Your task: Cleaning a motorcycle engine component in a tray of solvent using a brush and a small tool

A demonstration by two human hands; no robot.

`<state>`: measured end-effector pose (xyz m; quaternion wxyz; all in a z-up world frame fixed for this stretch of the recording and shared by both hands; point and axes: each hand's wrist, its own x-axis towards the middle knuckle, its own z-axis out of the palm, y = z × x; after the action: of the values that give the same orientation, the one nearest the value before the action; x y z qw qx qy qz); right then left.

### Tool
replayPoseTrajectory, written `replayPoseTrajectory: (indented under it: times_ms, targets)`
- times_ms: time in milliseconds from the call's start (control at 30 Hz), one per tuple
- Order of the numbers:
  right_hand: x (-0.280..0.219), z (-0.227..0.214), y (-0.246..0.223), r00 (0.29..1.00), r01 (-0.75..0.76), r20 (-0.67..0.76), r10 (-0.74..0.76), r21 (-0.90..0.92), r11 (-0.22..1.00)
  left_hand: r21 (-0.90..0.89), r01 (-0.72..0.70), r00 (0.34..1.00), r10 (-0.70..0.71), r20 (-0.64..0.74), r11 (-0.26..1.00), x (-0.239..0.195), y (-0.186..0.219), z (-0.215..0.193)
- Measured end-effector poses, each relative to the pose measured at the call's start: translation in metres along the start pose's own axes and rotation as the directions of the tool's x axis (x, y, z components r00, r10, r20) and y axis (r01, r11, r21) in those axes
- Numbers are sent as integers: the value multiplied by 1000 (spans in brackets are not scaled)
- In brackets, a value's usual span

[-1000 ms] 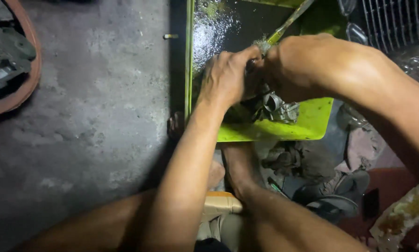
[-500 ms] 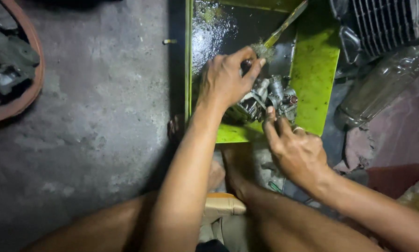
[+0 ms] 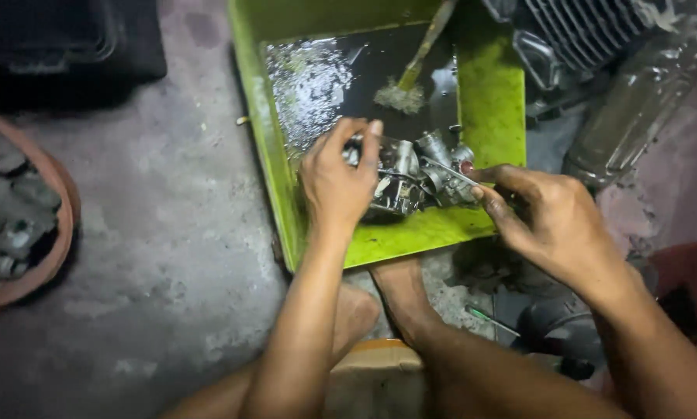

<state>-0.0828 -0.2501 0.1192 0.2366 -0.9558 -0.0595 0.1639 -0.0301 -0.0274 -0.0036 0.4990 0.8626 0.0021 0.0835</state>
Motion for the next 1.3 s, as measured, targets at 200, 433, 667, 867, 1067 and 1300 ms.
replayPoseTrajectory:
  times_ms: [200, 433, 667, 867, 1067, 1300]
  targets:
    - [-13, 23, 17, 995, -100, -14, 102, 89, 991, -70, 483, 865, -488, -115, 873, -24, 31, 4]
    - [-22, 29, 25, 995, -84, -37, 90, 138, 987, -118, 524, 829, -537, -154, 843, -56, 25, -27]
    - [-29, 28, 16, 992, -105, -42, 117, 220, 970, -14, 584, 812, -584, -19, 812, -60, 17, -36]
    - [-31, 37, 6, 995, 14, -100, 15, 286, 958, -129, 573, 795, -588, -149, 809, -80, 17, -15]
    - [-34, 37, 0, 983, 9, -180, 42, 275, 962, -79, 878, 470, -822, 323, 471, -63, 62, -41]
    - [-38, 31, -12, 979, 68, -204, -19, 235, 970, 236, 418, 883, -453, 121, 878, -38, 59, -75]
